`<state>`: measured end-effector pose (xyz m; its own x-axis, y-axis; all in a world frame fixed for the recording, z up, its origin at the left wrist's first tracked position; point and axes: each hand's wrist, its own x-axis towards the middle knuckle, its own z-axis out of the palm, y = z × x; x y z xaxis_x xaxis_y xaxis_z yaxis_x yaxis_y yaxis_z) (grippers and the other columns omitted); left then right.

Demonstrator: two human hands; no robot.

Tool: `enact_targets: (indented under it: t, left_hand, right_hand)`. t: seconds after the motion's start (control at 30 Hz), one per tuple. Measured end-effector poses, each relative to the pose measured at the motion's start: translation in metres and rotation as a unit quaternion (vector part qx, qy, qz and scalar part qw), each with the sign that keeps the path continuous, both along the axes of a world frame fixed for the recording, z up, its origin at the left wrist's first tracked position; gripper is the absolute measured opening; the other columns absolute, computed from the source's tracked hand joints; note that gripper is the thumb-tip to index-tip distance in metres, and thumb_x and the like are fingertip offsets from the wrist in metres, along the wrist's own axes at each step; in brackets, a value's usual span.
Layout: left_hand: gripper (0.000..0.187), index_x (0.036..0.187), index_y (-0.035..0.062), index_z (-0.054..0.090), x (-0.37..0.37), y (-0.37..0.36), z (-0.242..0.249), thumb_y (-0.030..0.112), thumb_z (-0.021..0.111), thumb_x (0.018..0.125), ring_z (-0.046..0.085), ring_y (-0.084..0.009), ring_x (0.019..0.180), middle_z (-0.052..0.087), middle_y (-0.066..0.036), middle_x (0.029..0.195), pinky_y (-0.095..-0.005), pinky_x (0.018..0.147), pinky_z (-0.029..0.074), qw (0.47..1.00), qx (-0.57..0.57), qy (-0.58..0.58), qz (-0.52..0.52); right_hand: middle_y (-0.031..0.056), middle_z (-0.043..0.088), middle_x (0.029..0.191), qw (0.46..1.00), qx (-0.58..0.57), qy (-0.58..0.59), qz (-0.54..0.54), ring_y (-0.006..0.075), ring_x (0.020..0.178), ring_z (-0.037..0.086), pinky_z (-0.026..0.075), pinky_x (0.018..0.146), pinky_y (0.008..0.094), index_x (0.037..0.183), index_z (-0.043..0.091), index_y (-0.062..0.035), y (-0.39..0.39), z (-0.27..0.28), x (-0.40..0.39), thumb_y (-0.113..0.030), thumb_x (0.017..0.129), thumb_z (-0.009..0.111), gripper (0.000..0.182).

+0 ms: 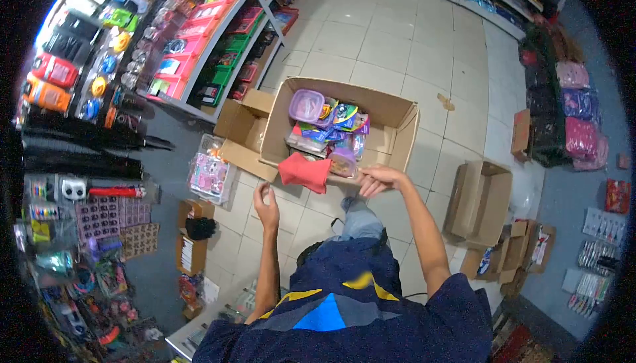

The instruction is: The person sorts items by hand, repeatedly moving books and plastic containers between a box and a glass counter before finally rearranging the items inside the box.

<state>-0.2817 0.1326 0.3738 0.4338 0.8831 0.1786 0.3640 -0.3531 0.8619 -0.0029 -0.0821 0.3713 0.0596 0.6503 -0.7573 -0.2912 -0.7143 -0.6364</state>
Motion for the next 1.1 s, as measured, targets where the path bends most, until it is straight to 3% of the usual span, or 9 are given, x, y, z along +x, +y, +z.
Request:
enact_targets:
  t: [0.1, 0.2, 0.3, 0.4, 0.63, 0.73, 0.93, 0.97, 1.1]
  left_hand:
    - [0.024, 0.105, -0.0021, 0.048, 0.059, 0.038, 0.018, 0.004, 0.051, 0.082, 0.053, -0.02, 0.092, 0.054, -0.012, 0.101, -0.0304, 0.079, 0.042, 0.995, 0.052, 0.015, -0.085]
    - [0.035, 0.112, -0.0034, 0.042, 0.123, 0.075, -0.002, 0.01, 0.054, 0.083, 0.051, -0.0226, 0.101, 0.051, -0.016, 0.109, -0.0293, 0.085, 0.04, 0.981, -0.172, -0.039, -0.079]
    - [0.055, 0.122, -0.0043, 0.031, 0.182, 0.104, -0.014, 0.028, 0.054, 0.084, 0.042, -0.0236, 0.112, 0.045, -0.017, 0.118, -0.0311, 0.093, 0.033, 0.942, -0.329, 0.04, -0.056]
    - [0.064, 0.122, -0.0033, 0.037, 0.212, 0.136, -0.061, 0.044, 0.052, 0.081, 0.04, -0.0211, 0.112, 0.044, -0.014, 0.12, -0.0309, 0.094, 0.031, 0.899, -0.434, 0.032, -0.053]
    - [0.07, 0.127, 0.0034, 0.034, 0.242, 0.152, -0.129, 0.051, 0.053, 0.078, 0.043, -0.02, 0.105, 0.043, -0.009, 0.121, -0.0306, 0.089, 0.033, 0.847, -0.525, 0.084, -0.006]
    - [0.052, 0.111, 0.0084, 0.049, 0.247, 0.153, -0.161, 0.051, 0.049, 0.08, 0.047, -0.0122, 0.075, 0.052, -0.001, 0.092, -0.0271, 0.064, 0.038, 0.909, -0.414, 0.033, 0.011]
    - [0.066, 0.121, 0.0071, 0.042, 0.254, 0.155, -0.164, 0.059, 0.04, 0.081, 0.047, -0.0185, 0.097, 0.051, -0.007, 0.108, -0.0321, 0.084, 0.036, 0.835, -0.547, -0.038, -0.041]
    - [0.066, 0.122, 0.0066, 0.041, 0.253, 0.154, -0.161, 0.059, 0.04, 0.08, 0.047, -0.0193, 0.099, 0.05, -0.007, 0.11, -0.0324, 0.085, 0.036, 0.841, -0.54, -0.027, -0.033]
    - [0.068, 0.122, 0.0043, 0.039, 0.255, 0.161, -0.169, 0.058, 0.042, 0.08, 0.047, -0.021, 0.102, 0.049, -0.008, 0.115, -0.033, 0.087, 0.036, 0.835, -0.547, -0.04, -0.04]
  right_hand:
    - [0.0067, 0.063, 0.085, 0.998, -0.043, 0.02, 0.042, 0.0155, 0.065, 0.061, 0.051, 0.057, 0.0245, 0.105, 0.05, -0.0065, 0.028, 0.025, 0.041, -0.04, 0.086, 0.046, 0.038]
    - [0.0061, 0.063, 0.085, 0.998, 0.032, 0.021, -0.057, 0.0153, 0.07, 0.061, 0.05, 0.06, 0.0265, 0.105, 0.05, -0.0062, 0.047, -0.067, 0.078, -0.036, 0.085, 0.049, 0.036]
    - [0.0071, 0.059, 0.095, 0.932, 0.04, -0.037, -0.359, 0.0149, 0.087, 0.056, 0.047, 0.073, 0.0302, 0.111, 0.046, -0.0055, 0.069, -0.175, 0.103, -0.04, 0.082, 0.052, 0.045]
    - [0.0076, 0.057, 0.098, 0.857, -0.167, -0.209, -0.44, 0.0187, 0.091, 0.054, 0.045, 0.079, 0.0356, 0.11, 0.046, -0.0048, 0.092, -0.24, 0.124, -0.047, 0.077, 0.056, 0.055]
    - [0.0092, 0.056, 0.1, 0.903, 0.007, -0.133, -0.409, 0.0162, 0.094, 0.051, 0.04, 0.081, 0.0278, 0.107, 0.051, -0.0039, 0.11, -0.236, 0.133, -0.039, 0.073, 0.064, 0.051]
    - [0.0083, 0.055, 0.101, 0.898, 0.051, -0.103, -0.424, 0.0145, 0.093, 0.05, 0.04, 0.079, 0.0269, 0.11, 0.05, -0.0037, 0.123, -0.217, 0.125, -0.031, 0.077, 0.062, 0.044]
    - [0.0105, 0.041, 0.124, 0.884, 0.118, 0.059, -0.449, 0.0178, 0.114, 0.039, 0.036, 0.091, 0.0334, 0.127, 0.034, -0.0074, 0.136, -0.224, 0.117, -0.039, 0.079, 0.057, 0.061]
    - [0.0114, 0.034, 0.13, 0.857, 0.103, 0.126, -0.489, 0.0205, 0.119, 0.034, 0.035, 0.094, 0.0373, 0.132, 0.025, -0.0064, 0.148, -0.161, 0.122, -0.043, 0.078, 0.058, 0.073]
    - [0.0191, 0.027, 0.133, 0.915, 0.042, 0.04, -0.399, 0.0274, 0.122, 0.031, 0.032, 0.096, 0.0386, 0.131, 0.026, -0.003, 0.154, -0.191, 0.122, -0.05, 0.064, 0.067, 0.092]
